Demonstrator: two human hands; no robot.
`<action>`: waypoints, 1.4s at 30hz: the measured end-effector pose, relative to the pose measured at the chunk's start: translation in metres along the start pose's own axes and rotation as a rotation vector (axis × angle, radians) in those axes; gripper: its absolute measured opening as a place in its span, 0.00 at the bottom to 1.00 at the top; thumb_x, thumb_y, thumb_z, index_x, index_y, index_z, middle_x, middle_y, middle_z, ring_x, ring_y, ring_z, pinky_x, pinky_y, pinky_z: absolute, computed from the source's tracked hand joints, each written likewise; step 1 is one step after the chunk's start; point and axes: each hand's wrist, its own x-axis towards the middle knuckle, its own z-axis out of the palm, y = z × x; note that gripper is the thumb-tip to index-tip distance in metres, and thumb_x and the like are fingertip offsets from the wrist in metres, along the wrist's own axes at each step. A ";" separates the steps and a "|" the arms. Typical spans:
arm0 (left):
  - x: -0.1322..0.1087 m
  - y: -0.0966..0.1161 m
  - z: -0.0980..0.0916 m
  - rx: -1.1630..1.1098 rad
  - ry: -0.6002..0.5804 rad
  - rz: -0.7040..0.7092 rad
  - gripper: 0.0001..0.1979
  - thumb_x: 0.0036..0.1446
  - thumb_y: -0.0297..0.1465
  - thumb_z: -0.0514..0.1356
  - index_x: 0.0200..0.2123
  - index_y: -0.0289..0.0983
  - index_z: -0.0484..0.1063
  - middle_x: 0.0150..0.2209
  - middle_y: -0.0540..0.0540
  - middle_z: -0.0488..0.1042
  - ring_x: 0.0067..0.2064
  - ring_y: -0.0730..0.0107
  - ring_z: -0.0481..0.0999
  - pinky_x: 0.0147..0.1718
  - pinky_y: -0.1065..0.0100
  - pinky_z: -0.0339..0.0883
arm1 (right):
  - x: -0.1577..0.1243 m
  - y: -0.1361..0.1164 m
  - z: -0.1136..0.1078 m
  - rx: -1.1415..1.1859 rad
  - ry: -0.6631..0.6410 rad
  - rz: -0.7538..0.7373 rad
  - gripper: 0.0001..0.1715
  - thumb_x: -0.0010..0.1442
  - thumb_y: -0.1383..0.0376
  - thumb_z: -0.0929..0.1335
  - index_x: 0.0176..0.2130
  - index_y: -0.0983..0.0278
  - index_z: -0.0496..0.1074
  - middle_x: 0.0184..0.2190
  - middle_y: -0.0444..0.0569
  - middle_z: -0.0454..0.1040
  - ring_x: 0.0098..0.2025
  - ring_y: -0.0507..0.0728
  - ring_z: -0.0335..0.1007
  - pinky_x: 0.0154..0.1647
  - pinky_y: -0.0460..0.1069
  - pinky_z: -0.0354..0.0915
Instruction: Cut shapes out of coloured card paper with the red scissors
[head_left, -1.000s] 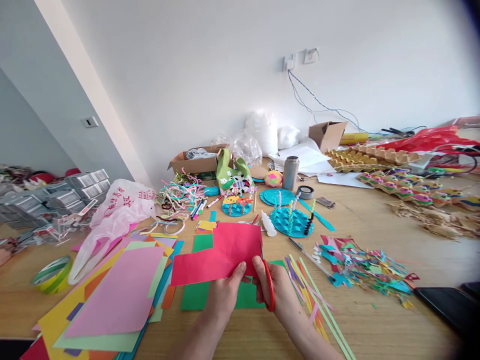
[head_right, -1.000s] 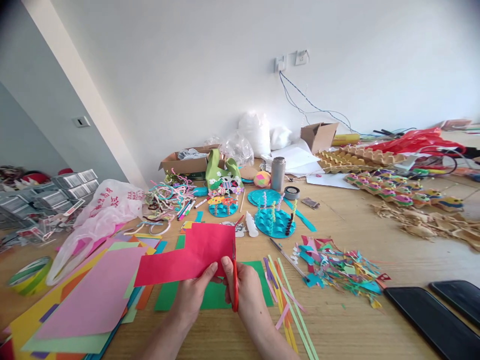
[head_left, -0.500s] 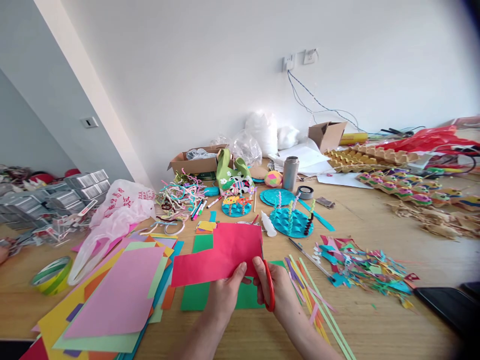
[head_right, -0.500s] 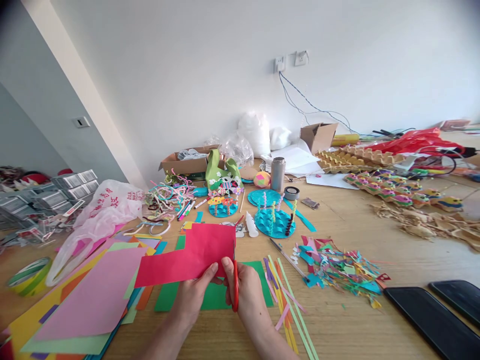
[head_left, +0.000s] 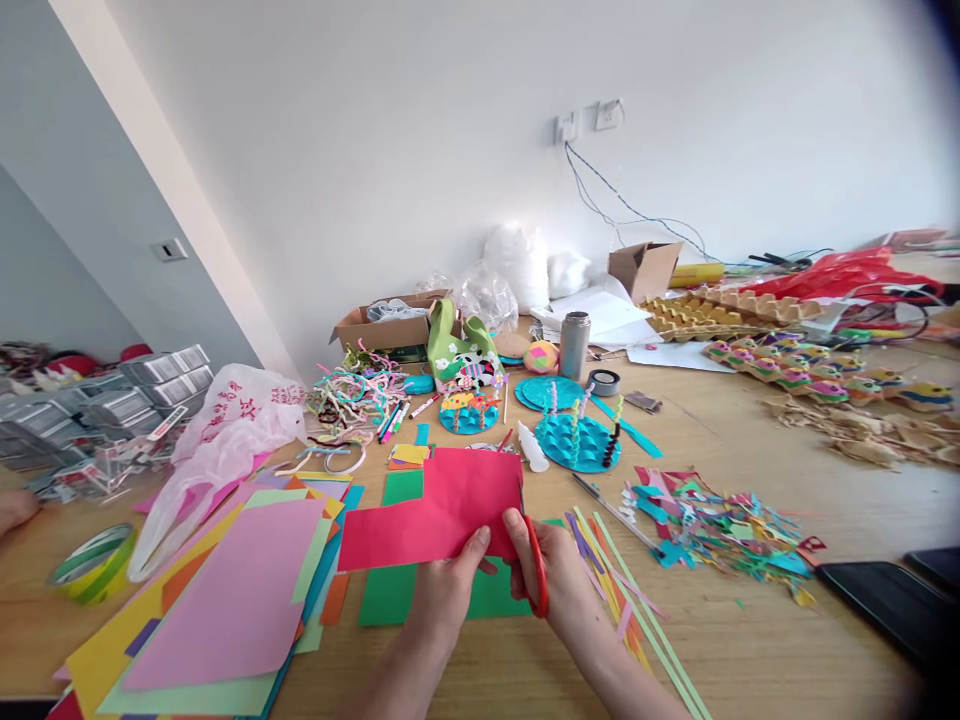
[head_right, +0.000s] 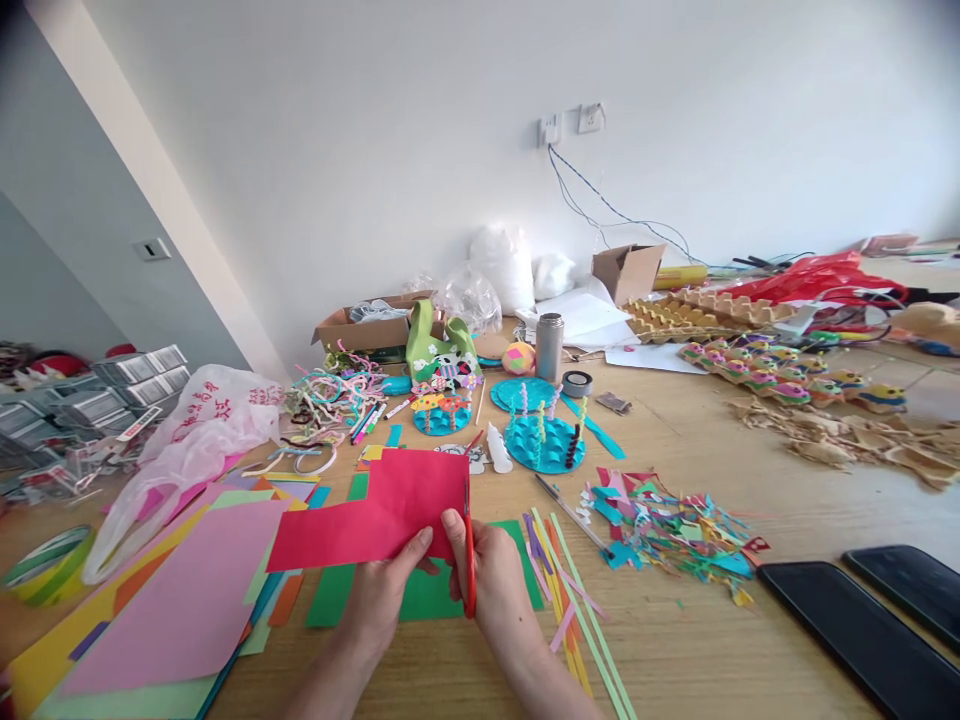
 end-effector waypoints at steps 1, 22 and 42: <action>0.000 0.000 0.000 0.003 0.003 0.008 0.15 0.43 0.40 0.65 0.30 0.35 0.73 0.28 0.47 0.76 0.23 0.68 0.74 0.26 0.66 0.70 | 0.000 0.000 0.000 -0.004 -0.002 -0.002 0.34 0.58 0.42 0.57 0.17 0.63 0.60 0.09 0.44 0.64 0.12 0.48 0.55 0.15 0.42 0.51; 0.001 0.002 0.001 -0.015 -0.018 -0.003 0.17 0.44 0.40 0.65 0.33 0.33 0.73 0.32 0.44 0.76 0.25 0.65 0.75 0.27 0.65 0.72 | -0.003 -0.007 -0.001 0.005 0.024 0.019 0.35 0.54 0.37 0.57 0.16 0.62 0.58 0.08 0.42 0.61 0.11 0.48 0.53 0.14 0.43 0.50; 0.002 0.006 0.003 -0.063 -0.032 0.011 0.14 0.45 0.40 0.65 0.26 0.33 0.72 0.21 0.47 0.72 0.22 0.71 0.69 0.17 0.72 0.61 | -0.002 -0.005 -0.003 0.024 0.018 -0.006 0.33 0.58 0.42 0.58 0.16 0.63 0.60 0.09 0.42 0.62 0.12 0.48 0.54 0.14 0.42 0.49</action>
